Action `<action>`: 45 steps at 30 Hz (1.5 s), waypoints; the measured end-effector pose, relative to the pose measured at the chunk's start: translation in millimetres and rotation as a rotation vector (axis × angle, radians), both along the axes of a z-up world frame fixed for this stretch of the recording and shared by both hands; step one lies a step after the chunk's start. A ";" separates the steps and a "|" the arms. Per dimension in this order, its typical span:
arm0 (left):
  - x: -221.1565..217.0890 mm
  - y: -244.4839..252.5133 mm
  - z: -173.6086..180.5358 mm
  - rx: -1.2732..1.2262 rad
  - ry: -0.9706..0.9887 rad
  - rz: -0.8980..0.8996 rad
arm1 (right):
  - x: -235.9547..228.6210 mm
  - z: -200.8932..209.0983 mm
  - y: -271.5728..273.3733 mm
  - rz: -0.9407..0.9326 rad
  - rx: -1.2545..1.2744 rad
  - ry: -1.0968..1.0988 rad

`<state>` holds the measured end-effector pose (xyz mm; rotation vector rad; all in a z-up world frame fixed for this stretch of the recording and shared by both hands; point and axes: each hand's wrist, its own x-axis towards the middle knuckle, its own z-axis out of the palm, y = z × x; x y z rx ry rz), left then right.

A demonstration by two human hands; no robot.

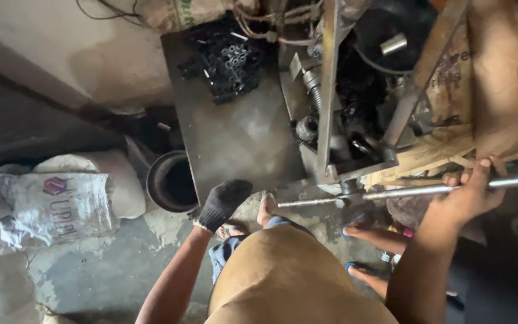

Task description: The person operates a manual press machine by placing small metal rings into a mold, pulling a lever to activate the press, and removing the formed parts. The person repeats this cycle multiple times, collecting the finished metal pieces on the machine table.

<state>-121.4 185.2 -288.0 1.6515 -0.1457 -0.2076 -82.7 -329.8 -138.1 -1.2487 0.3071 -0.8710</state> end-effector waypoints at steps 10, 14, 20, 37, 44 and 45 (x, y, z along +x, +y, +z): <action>133.1 -84.9 35.7 0.121 -0.050 0.111 | 96.2 40.8 110.3 0.148 -0.675 -0.105; 221.3 -140.4 42.8 0.366 -0.408 0.349 | 238.3 -65.4 145.2 0.298 -0.595 0.074; 295.4 -184.2 37.7 0.454 -0.062 0.595 | 323.0 -175.0 107.6 0.588 -0.930 0.583; 200.4 -94.2 82.8 0.584 -0.128 0.470 | 137.9 -21.5 154.5 0.507 -0.545 0.293; 80.4 -35.1 37.8 0.721 -0.352 0.481 | 40.4 -25.4 153.6 0.526 -0.888 0.367; 67.8 -29.6 33.5 0.711 -0.374 0.452 | 41.5 -28.3 156.1 0.476 -0.914 0.362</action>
